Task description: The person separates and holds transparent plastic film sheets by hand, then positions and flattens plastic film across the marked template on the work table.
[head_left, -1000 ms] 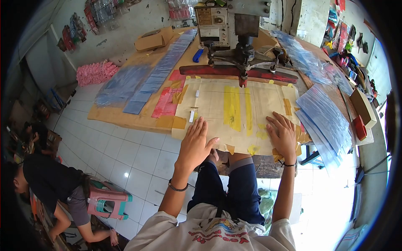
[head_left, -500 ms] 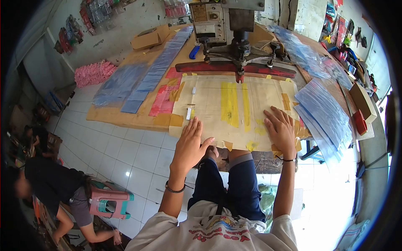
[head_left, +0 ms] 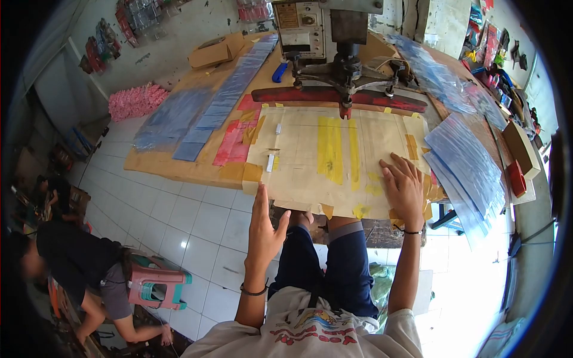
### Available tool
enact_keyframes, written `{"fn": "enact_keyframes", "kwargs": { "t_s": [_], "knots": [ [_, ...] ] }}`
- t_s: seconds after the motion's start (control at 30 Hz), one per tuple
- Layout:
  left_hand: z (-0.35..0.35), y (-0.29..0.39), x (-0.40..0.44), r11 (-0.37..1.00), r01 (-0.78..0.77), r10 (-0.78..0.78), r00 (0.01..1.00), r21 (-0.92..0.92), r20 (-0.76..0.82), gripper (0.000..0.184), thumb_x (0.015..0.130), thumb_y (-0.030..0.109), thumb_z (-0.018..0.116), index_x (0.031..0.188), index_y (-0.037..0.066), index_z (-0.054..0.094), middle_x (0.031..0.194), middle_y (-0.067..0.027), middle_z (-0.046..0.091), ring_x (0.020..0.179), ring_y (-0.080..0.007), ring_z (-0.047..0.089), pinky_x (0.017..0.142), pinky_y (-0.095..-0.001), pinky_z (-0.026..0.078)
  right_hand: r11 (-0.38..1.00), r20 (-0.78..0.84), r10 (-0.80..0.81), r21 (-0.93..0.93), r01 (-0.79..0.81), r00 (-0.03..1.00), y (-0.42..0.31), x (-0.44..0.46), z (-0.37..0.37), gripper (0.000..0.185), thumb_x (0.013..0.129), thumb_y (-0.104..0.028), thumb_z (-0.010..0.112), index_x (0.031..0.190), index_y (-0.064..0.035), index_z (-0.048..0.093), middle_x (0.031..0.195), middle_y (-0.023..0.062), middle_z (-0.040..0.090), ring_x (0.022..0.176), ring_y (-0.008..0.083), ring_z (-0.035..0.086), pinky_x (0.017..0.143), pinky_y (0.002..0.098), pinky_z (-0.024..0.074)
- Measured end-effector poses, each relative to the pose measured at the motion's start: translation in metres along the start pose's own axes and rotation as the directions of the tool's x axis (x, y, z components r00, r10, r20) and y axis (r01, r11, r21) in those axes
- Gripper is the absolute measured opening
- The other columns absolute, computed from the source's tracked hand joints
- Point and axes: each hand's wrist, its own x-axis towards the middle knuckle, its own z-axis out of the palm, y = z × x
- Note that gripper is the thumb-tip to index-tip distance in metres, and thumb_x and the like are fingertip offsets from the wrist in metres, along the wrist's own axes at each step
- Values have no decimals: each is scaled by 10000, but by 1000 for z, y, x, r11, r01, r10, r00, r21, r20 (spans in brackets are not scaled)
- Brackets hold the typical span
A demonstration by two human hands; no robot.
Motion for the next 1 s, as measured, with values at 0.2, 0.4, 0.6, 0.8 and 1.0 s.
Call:
{"fn": "enact_keyframes", "kwargs": {
  "t_s": [0.2,0.4,0.6,0.8,1.0],
  "knots": [
    [-3,-5,0,1000,8,-9,1000,13,23,764,916,137,646,1528,-20,217,1566,-252,276,1454,-379,286,1183,-418,269,1000,15,-5,-13,5,1000,-1,1,-2,314,972,-315,535,1176,-166,721,1337,96,595,1267,285,500,1088,420,316],
    [-4,-6,1,999,14,-15,999,31,29,732,909,124,646,1519,-4,262,1568,-232,289,1450,-367,300,1177,-418,282,1000,30,14,-11,-14,999,-2,1,-3,322,975,-318,525,1191,-172,714,1349,98,588,1283,284,487,1102,420,302],
    [-5,-6,3,999,17,-17,1000,36,23,680,915,128,638,1505,20,318,1550,-220,336,1426,-368,348,1151,-416,325,1000,27,7,-28,-7,1000,-1,2,-1,319,976,-315,523,1191,-174,714,1363,101,580,1293,284,480,1110,425,292],
    [-7,-4,5,999,10,-11,1000,50,16,642,916,133,637,1483,19,359,1530,-227,365,1398,-380,388,1126,-423,362,1000,35,13,-20,-12,999,-1,1,-2,321,973,-328,533,1192,-177,712,1359,103,583,1291,283,483,1111,428,294],
    [-10,-5,7,999,9,-9,1000,40,17,616,914,126,637,1466,23,384,1522,-224,380,1386,-384,403,1116,-426,376,999,20,-4,-40,5,1000,0,2,-1,327,973,-340,532,1194,-180,711,1355,98,584,1283,281,491,1108,427,298]
  ]
}}
